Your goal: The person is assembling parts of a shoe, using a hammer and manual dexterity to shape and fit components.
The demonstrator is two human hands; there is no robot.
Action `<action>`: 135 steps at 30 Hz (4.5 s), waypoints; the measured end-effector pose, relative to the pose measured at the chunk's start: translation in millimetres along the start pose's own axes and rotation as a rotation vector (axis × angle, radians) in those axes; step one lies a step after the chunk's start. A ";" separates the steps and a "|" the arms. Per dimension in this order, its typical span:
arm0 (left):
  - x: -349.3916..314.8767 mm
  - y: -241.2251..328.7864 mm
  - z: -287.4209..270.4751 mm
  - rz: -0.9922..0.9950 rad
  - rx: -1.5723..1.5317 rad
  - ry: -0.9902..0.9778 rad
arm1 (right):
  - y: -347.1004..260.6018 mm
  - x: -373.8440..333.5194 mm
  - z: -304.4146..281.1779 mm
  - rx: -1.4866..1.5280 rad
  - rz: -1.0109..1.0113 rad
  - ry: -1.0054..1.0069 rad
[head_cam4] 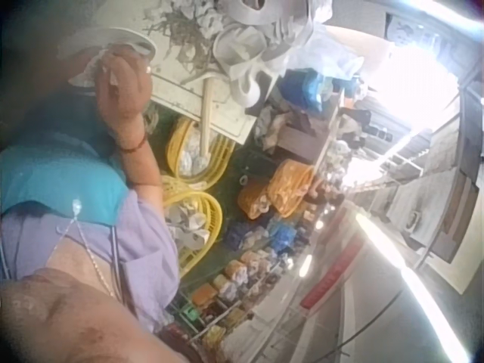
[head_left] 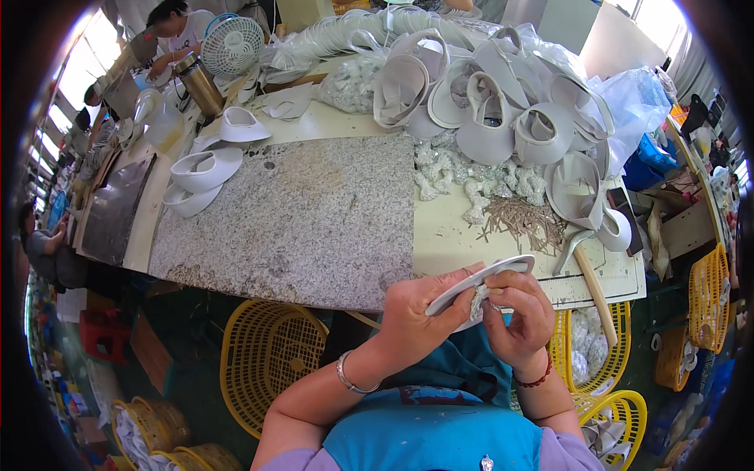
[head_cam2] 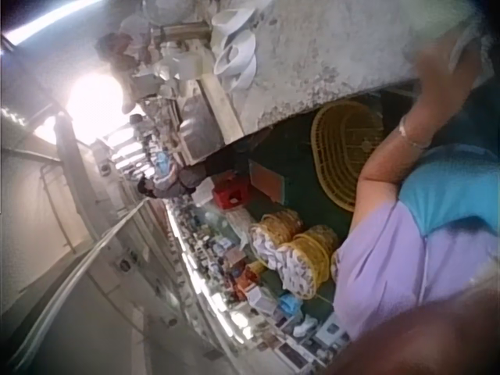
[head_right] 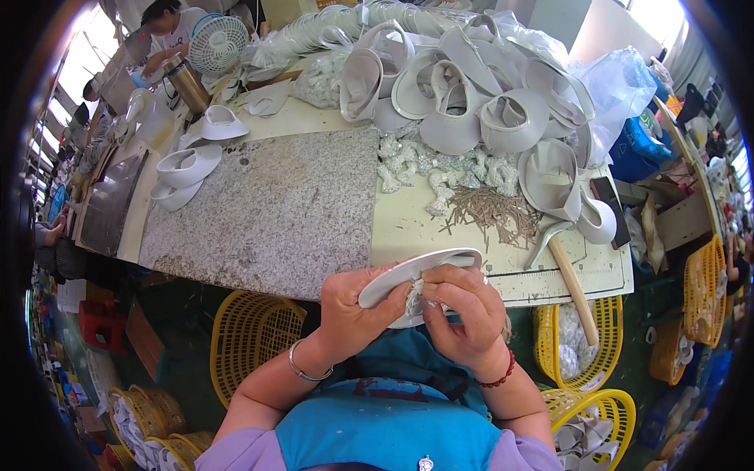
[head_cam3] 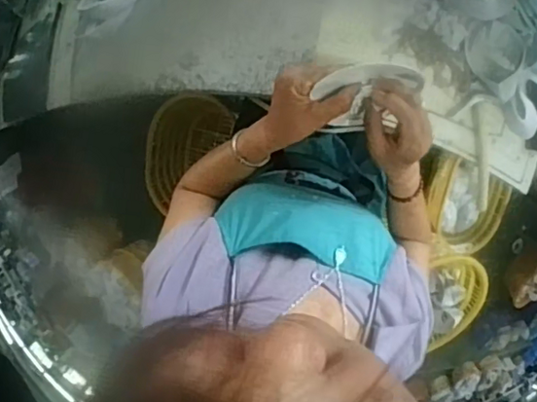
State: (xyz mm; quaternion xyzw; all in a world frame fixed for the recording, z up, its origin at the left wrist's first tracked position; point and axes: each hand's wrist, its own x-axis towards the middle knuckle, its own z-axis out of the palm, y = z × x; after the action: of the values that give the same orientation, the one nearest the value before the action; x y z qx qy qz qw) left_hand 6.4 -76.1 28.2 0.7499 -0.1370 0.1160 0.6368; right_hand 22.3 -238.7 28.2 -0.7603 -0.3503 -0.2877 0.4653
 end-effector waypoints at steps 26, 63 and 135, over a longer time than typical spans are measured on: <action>2.6 -0.2 4.0 -0.191 -0.252 -0.068 | -1.1 -8.7 5.5 0.035 0.093 0.086; -5.0 5.2 -5.5 0.612 0.325 -0.018 | -7.5 -7.4 -18.7 -0.219 -0.170 -0.037; -37.9 -55.9 -77.0 0.317 0.855 0.095 | 26.5 22.6 98.9 -0.082 0.167 -0.335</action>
State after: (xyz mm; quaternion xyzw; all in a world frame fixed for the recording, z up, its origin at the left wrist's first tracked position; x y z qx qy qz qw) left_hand -9.2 10.5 -24.1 0.9089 -0.1607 0.2925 0.2502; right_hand 67.9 -151.3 -7.7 -0.8425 -0.3464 -0.1312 0.3913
